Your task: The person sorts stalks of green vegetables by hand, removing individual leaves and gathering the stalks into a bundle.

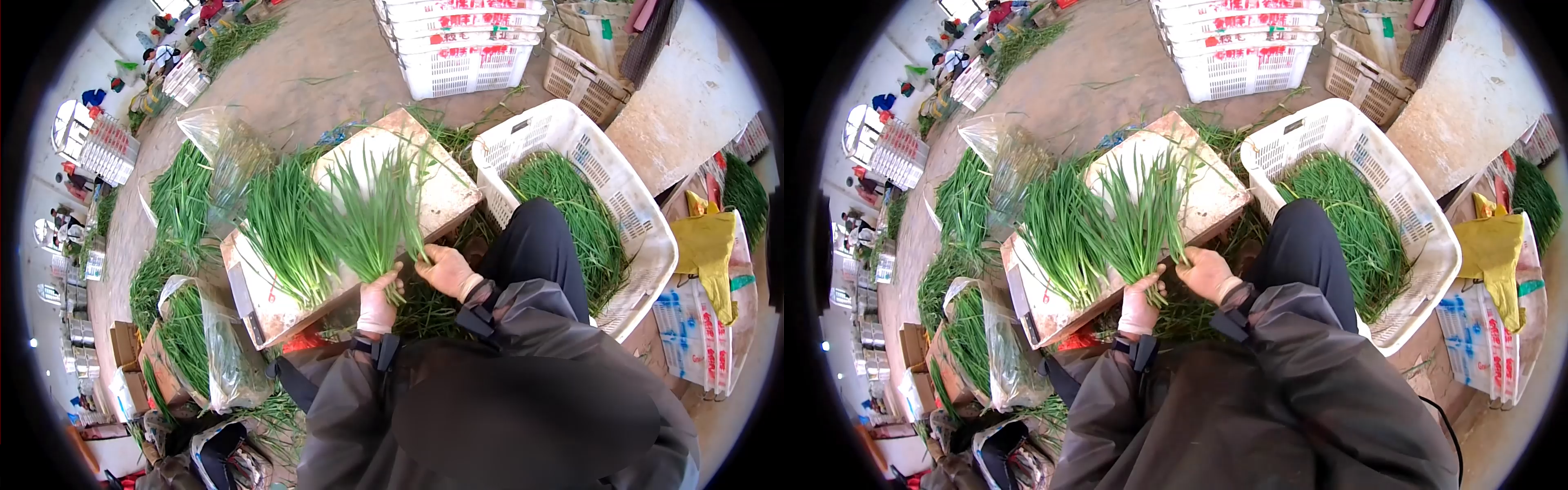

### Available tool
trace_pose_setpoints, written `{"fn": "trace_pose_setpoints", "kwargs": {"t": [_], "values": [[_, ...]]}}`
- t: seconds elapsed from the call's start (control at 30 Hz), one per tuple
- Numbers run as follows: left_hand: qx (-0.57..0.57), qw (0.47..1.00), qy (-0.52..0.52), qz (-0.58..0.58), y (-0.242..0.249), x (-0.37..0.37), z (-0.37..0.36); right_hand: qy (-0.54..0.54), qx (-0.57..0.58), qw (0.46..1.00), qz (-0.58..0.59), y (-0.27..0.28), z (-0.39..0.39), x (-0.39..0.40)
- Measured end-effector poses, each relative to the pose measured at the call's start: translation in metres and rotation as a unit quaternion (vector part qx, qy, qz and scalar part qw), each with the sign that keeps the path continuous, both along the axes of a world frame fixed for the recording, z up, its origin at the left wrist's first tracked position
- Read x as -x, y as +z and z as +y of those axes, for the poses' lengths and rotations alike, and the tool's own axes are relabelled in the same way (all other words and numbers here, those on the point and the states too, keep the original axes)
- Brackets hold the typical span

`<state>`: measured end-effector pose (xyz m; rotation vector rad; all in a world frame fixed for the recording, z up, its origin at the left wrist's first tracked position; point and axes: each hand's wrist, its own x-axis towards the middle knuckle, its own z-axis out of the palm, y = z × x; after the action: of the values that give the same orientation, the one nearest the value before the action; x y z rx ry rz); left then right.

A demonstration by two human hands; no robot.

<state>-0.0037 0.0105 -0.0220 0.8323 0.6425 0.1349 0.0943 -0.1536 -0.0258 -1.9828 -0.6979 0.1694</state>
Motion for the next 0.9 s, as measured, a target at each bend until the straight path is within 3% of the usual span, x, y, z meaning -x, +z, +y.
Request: {"fn": "trace_pose_setpoints", "kwargs": {"t": [0.07,0.23,0.33,0.43,0.57,0.73,0.9], "values": [[0.004,1.000,-0.008,-0.002,-0.007,-0.001,0.000,-0.016,0.088,0.996,0.028,0.016,0.005,0.015],[-0.007,1.000,-0.017,0.005,-0.008,-0.001,-0.003,0.049,0.174,0.981,-0.072,0.029,0.007,0.036],[-0.052,0.998,-0.033,0.000,-0.007,-0.003,-0.006,0.053,0.172,0.979,-0.099,0.026,0.008,0.039],[0.005,0.999,-0.041,-0.005,0.002,-0.005,-0.009,0.058,0.163,0.977,-0.124,0.018,0.007,0.037],[0.038,0.998,-0.041,0.013,0.000,-0.004,-0.005,0.111,0.218,0.966,-0.088,0.019,0.005,0.035],[0.060,0.997,-0.039,0.034,-0.012,-0.001,0.008,0.253,0.357,0.899,-0.016,0.054,-0.005,0.017],[0.076,0.996,-0.004,0.041,-0.010,0.000,0.010,0.247,0.422,0.872,-0.002,0.046,-0.009,0.008]]}}
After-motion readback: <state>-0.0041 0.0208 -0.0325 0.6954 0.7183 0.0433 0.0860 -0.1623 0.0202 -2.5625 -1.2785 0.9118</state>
